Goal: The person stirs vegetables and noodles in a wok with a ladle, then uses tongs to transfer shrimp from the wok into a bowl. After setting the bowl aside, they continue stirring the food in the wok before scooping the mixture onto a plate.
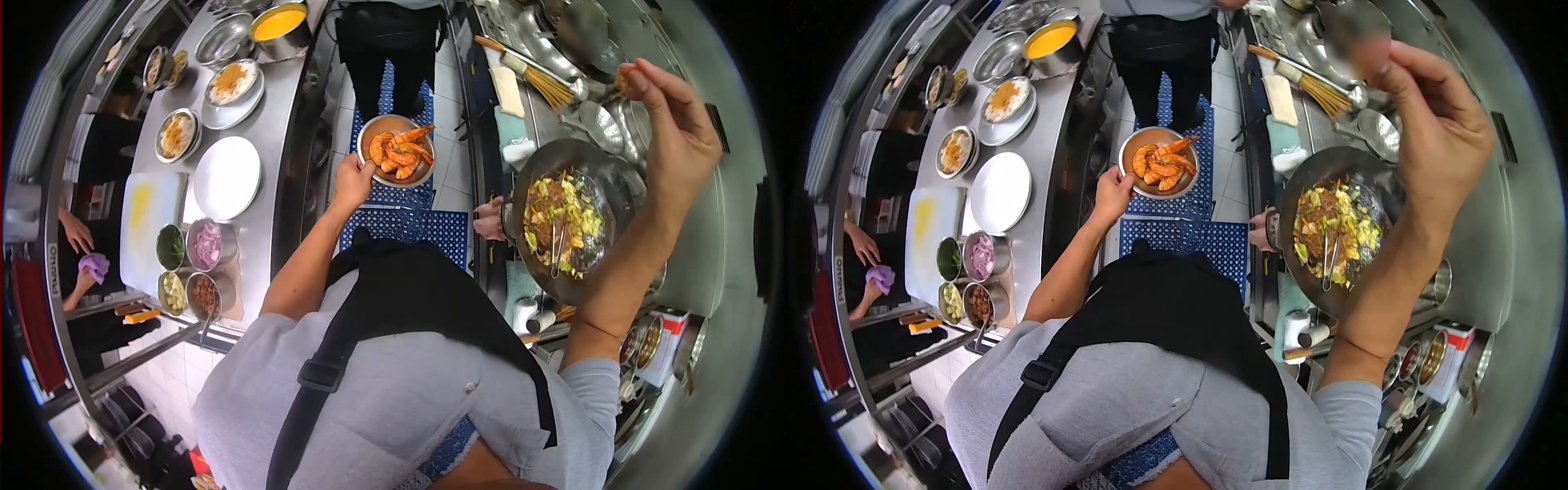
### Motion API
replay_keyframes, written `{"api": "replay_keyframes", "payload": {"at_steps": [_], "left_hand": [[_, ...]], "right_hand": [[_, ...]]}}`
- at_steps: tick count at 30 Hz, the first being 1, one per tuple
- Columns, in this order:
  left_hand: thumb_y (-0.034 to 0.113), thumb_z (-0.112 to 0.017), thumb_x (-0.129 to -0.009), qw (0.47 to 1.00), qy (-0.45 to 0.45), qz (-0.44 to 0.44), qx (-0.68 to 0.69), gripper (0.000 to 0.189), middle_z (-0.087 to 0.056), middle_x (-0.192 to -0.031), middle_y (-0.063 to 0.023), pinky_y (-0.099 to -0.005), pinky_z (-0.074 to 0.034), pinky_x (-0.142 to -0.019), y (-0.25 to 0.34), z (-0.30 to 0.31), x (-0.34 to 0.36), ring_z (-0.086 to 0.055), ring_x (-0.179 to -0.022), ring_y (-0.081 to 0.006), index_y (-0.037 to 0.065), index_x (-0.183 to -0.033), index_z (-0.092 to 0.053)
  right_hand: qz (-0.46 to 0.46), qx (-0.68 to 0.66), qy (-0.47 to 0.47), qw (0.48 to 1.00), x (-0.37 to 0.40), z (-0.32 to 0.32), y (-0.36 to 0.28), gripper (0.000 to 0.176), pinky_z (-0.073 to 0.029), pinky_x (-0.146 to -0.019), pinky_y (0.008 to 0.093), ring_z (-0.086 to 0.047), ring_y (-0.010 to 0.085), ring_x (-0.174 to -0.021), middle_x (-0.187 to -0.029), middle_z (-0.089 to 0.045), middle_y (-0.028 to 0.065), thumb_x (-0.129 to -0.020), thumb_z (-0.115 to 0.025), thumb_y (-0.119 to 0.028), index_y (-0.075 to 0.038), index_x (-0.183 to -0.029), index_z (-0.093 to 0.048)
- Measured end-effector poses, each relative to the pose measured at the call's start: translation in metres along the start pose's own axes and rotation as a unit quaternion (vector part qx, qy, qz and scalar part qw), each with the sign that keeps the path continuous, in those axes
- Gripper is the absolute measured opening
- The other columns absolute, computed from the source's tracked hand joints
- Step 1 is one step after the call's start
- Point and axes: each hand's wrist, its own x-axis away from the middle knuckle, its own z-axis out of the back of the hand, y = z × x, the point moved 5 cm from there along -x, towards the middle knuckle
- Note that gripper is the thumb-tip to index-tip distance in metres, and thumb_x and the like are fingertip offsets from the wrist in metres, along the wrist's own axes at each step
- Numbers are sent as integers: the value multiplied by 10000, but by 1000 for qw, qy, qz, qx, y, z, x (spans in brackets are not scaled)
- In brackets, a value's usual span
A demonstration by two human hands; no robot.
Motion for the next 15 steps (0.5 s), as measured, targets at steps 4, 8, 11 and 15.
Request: {"api": "replay_keyframes", "payload": {"at_steps": [4,8,11,15], "left_hand": [[128,-632,-939,999,-54,-7,7,198,-607,-612,-53,-318,-475,-509,11,-29,-2,-616,-533,-136,-2,-799,-580],[99,-617,-954,990,-127,2,58,142,-607,-664,-22,-278,-476,-530,47,-69,9,-589,-560,-103,-12,-866,-611],[92,-609,-971,980,-171,4,102,125,-607,-707,-1,-247,-480,-548,76,-95,21,-574,-585,-81,-18,-915,-629],[131,-620,-1005,972,-205,-9,116,138,-614,-731,6,-231,-483,-573,98,-113,36,-573,-611,-69,9,-943,-629]], "right_hand": [[-37,19,-43,998,1,19,0,161,-587,-879,271,-747,177,-955,-1020,-780,141,-941,-709,41,58,-1095,-754],[-82,8,-49,995,22,11,13,117,-565,-852,242,-729,134,-922,-985,-787,85,-926,-727,16,33,-1031,-775],[-136,19,-80,987,56,-5,44,108,-565,-843,253,-724,109,-922,-972,-790,55,-928,-722,-4,-11,-1016,-785],[-103,140,-227,958,120,-34,97,210,-565,-886,288,-720,120,-956,-1105,-768,67,-961,-668,20,-3,-1149,-757]]}}
